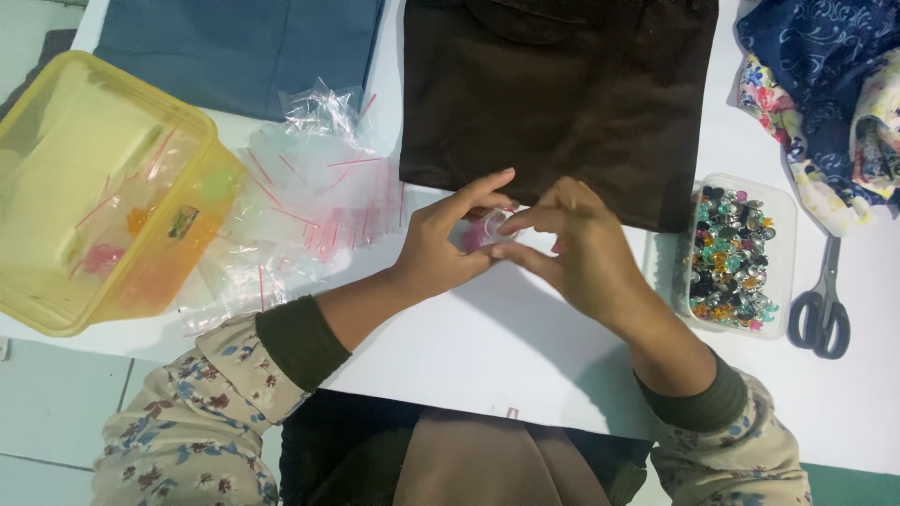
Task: Sorting and bagging small buttons by color from a mixed container.
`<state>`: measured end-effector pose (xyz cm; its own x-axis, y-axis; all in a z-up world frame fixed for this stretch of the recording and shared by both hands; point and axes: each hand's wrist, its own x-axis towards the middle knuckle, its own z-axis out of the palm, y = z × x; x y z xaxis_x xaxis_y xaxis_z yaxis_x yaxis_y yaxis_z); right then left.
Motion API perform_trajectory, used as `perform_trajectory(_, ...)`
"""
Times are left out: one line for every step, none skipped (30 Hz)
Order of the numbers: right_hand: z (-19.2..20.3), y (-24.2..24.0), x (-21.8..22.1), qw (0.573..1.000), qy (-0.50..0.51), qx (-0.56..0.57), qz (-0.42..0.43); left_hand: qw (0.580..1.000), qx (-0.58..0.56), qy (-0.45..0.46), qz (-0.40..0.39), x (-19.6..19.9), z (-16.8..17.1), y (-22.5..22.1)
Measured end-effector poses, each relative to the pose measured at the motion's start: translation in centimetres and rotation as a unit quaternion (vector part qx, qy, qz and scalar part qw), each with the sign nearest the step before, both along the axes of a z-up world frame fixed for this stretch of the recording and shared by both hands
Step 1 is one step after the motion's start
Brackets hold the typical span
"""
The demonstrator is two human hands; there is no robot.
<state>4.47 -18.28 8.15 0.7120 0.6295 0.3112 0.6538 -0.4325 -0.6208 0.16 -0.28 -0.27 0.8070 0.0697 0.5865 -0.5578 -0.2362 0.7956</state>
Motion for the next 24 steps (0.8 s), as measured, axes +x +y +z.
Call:
perform_trajectory(0.1,0.1,-0.3,1.0,0.0,0.0,-0.001,1.0,0.0,0.0,-0.001,0.0,0.2,0.0)
perform_trajectory(0.1,0.3,-0.6,1.0,0.021,-0.004,-0.004,1.0,0.017,-0.014,0.011,0.0,0.3,0.1)
perform_trajectory(0.2,0.4,-0.9,0.999,0.043,-0.008,-0.006,0.999,0.033,-0.029,0.023,-0.1,0.5,0.1)
perform_trajectory(0.0,0.3,-0.7,0.999,0.043,-0.008,-0.005,0.999,0.033,-0.029,0.024,0.0,0.6,0.1)
perform_trajectory(-0.2,0.2,-0.5,0.999,0.039,-0.013,-0.007,0.999,0.027,-0.032,0.014,0.0,0.7,0.1)
perform_trajectory(-0.4,0.0,-0.3,0.999,0.035,-0.017,-0.009,0.999,0.021,-0.036,0.003,0.1,0.8,0.1)
perform_trajectory(-0.3,-0.1,-0.2,0.999,0.035,-0.017,-0.008,0.999,0.021,-0.036,0.004,-0.1,0.9,0.2)
perform_trajectory(-0.2,-0.3,-0.1,0.999,0.034,-0.015,-0.003,1.0,0.0,-0.009,-0.02,-0.1,1.1,0.3)
perform_trajectory(0.0,-0.5,-0.1,0.999,0.033,-0.013,0.002,0.999,-0.021,0.019,-0.044,-0.2,1.2,0.4)
perform_trajectory(0.2,-0.5,0.0,0.999,0.033,-0.013,0.002,0.999,-0.021,0.019,-0.045,-0.2,1.3,0.6)
perform_trajectory(0.4,-0.6,0.2,1.0,0.009,-0.019,0.005,0.997,-0.046,0.035,-0.052,-0.2,1.4,0.7)
perform_trajectory(0.7,-0.7,0.3,1.0,-0.014,-0.025,0.008,0.994,-0.07,0.051,-0.059,-0.2,1.4,0.9)
perform_trajectory(0.7,-0.6,0.2,1.0,-0.014,-0.025,0.009,0.994,-0.07,0.052,-0.059,-0.1,1.1,0.8)
perform_trajectory(0.6,-0.6,0.2,1.0,0.01,-0.02,0.006,0.994,-0.078,0.06,-0.045,0.1,0.7,0.8)
perform_trajectory(0.6,-0.5,0.2,0.999,0.033,-0.014,0.003,0.993,-0.086,0.068,-0.032,0.2,0.4,0.8)
perform_trajectory(0.1,-0.7,0.5,0.999,0.033,-0.014,0.003,0.993,-0.086,0.068,-0.032,0.4,-0.2,0.8)
perform_trajectory(-0.4,-0.8,0.9,0.999,0.049,-0.004,0.0,0.991,-0.102,0.08,-0.037,0.5,-0.7,0.8)
perform_trajectory(-0.9,-0.9,1.2,0.998,0.064,0.007,-0.003,0.988,-0.117,0.092,-0.043,0.7,-1.2,0.9)
perform_trajectory(-0.6,-0.6,1.0,0.998,0.064,0.007,-0.003,0.988,-0.117,0.092,-0.043,0.6,-0.9,0.8)
perform_trajectory(-0.2,-0.3,0.8,0.997,0.063,0.041,-0.017,0.988,-0.119,0.09,-0.032,0.5,-0.6,0.8)
perform_trajectory(0.1,0.0,0.6,0.995,0.063,0.074,-0.031,0.988,-0.12,0.089,-0.021,0.4,-0.2,0.8)
perform_trajectory(0.0,0.1,0.6,0.995,0.063,0.074,-0.031,0.989,-0.12,0.089,-0.02,0.4,-0.2,0.8)
perform_trajectory(0.0,0.2,0.5,0.991,0.075,0.105,-0.027,0.989,-0.121,0.083,-0.009,0.4,-0.1,0.8)
perform_trajectory(-0.1,0.2,0.5,0.987,0.088,0.135,-0.022,0.989,-0.122,0.077,0.001,0.4,0.0,0.7)
